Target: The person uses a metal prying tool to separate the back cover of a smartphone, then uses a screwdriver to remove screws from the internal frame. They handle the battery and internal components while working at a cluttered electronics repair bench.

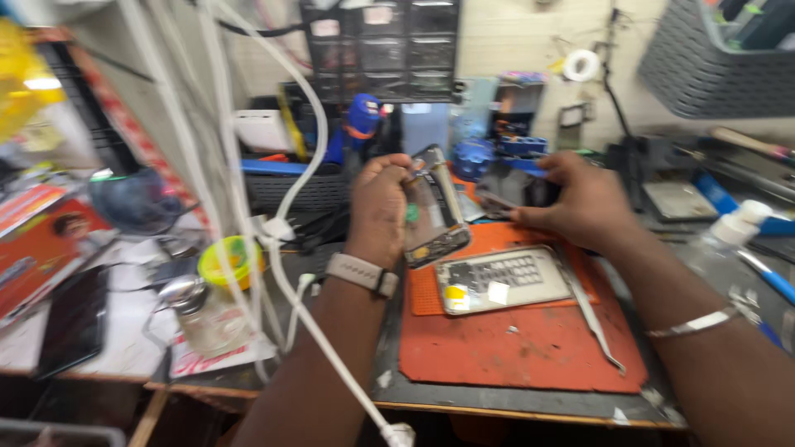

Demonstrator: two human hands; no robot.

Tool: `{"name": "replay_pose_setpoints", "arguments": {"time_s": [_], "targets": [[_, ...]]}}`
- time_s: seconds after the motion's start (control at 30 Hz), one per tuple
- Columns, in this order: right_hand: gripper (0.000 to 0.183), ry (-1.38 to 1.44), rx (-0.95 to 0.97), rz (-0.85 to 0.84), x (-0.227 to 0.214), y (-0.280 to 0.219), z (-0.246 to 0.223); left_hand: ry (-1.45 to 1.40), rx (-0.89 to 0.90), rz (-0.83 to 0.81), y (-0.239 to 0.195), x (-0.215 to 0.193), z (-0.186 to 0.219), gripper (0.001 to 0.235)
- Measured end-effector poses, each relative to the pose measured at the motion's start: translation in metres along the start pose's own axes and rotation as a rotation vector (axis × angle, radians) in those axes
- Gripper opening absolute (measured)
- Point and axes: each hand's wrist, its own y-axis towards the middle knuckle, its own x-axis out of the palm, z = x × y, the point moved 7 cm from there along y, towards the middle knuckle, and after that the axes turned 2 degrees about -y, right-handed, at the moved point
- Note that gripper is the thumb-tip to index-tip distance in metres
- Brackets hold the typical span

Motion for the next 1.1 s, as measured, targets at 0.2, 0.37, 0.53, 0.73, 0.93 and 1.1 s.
{"name": "replay_pose_setpoints", "arguments": {"time_s": [0.2, 0.37, 0.53, 0.73, 0.93, 1.1], "targets": [[0.076, 0.040, -0.259, -0.063, 0.016, -0.004, -0.013, 0.070, -0.020, -0.042, -0.006, 0.005, -0.010, 0.016], [0.048, 0.052, -0.544, 0.111, 0.004, -0.016, -0.037, 0.208, 0.038, -0.099, -0.018, 0.023, -0.009, 0.017], [0.033, 0.194, -0.519, -0.027, 0.010, -0.024, -0.047, 0.477, 0.037, -0.218, -0.033, 0.039, -0.009, 0.017], [0.024, 0.107, -0.539, -0.016, 0.005, -0.030, -0.058, 0.652, 0.097, -0.246, -0.037, 0.041, -0.010, 0.018], [0.027, 0.179, -0.680, 0.168, -0.057, -0.071, -0.089, 0.759, 0.229, -0.190, -0.034, 0.042, -0.003, 0.017], [0.048, 0.455, -0.626, 0.160, -0.140, -0.137, -0.071, 0.850, 0.213, -0.161, -0.040, 0.046, -0.001, 0.019]]}}
